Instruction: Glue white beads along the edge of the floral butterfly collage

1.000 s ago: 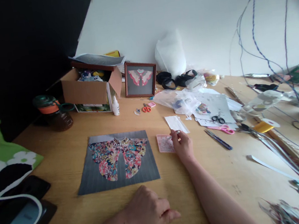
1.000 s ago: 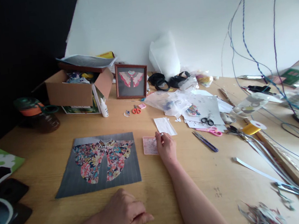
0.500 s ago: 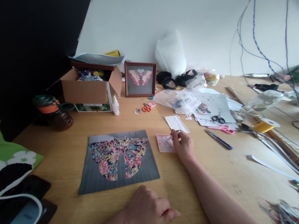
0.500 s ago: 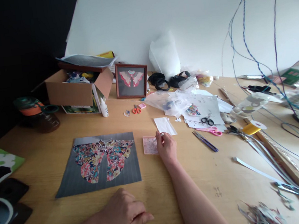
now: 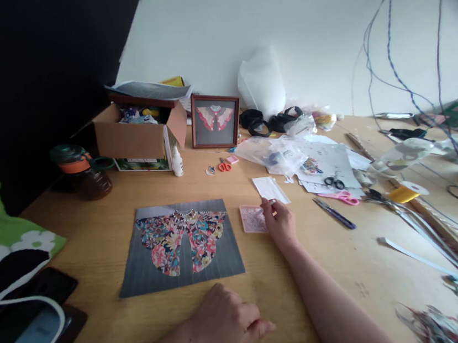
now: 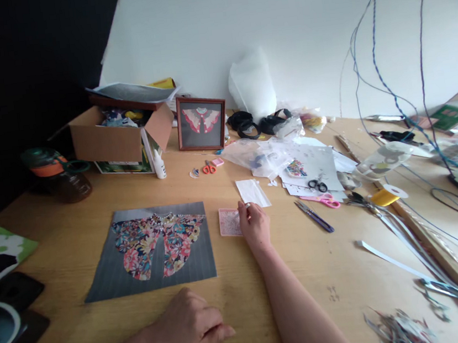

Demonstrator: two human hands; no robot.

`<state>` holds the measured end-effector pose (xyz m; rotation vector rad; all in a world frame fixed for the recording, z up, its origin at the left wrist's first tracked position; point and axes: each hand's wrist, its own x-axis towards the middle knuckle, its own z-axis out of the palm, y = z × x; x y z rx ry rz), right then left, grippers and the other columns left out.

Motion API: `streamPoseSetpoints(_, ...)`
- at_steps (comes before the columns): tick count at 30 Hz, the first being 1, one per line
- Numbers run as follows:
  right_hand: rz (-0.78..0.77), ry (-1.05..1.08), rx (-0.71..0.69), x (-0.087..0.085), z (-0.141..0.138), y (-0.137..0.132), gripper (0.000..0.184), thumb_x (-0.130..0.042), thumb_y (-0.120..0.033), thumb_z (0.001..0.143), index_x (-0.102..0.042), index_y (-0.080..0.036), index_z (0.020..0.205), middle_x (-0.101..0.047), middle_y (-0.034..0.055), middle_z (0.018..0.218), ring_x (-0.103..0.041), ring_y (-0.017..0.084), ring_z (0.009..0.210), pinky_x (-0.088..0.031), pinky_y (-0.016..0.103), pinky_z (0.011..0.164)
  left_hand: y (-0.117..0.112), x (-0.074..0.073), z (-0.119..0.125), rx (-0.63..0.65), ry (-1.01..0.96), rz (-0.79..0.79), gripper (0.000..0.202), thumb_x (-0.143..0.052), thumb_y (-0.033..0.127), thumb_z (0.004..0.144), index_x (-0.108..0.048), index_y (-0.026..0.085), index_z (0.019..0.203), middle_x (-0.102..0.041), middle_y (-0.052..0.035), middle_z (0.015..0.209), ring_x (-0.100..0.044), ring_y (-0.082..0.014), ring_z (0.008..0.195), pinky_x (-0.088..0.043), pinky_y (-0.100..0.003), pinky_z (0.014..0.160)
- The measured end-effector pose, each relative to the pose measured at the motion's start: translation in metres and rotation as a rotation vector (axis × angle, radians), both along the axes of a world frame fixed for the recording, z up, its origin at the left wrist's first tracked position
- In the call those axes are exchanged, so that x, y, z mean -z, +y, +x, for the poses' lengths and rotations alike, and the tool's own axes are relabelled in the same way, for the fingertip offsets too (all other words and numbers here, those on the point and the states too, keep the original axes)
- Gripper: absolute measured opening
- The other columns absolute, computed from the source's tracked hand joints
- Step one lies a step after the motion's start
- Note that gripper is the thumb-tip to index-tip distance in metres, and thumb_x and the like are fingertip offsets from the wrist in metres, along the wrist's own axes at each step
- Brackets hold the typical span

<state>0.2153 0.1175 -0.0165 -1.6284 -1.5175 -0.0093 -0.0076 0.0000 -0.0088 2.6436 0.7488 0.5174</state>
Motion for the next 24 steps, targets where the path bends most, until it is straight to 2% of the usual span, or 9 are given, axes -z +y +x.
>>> streamPoseSetpoints(9, -0.01, -0.006, -0.038, 0.0035, 0.0006, 0.0008, 0.049, -0.041, -0.051, 0.095, -0.053, -0.019, 0.061, -0.06, 0.0051, 0.063, -0.052, 0.015, 0.057, -0.036, 0.026, 0.055, -0.0005, 0.0025, 0.0, -0.005, 0.0, 0.009, 0.039, -0.062, 0.043, 0.09, -0.06, 0.02, 0.059, -0.062, 0.0019, 0.051, -0.061, -0.0167, 0.048, -0.028, -0.03, 0.049)
streamPoseSetpoints(24, 0.012, 0.019, 0.034, 0.0013, 0.0004, -0.0011, 0.048, -0.041, -0.051, 0.096, -0.049, -0.02, 0.059, -0.058, 0.0036, 0.061, -0.052, 0.015, 0.058, -0.036, 0.026, 0.059, 0.0009, 0.0013, -0.0004, 0.006, 0.016, -0.001, 0.039, -0.061, 0.043, 0.091, -0.06, 0.02, 0.06, -0.062, 0.0019, 0.052, -0.06, -0.0161, 0.048, -0.026, -0.03, 0.049)
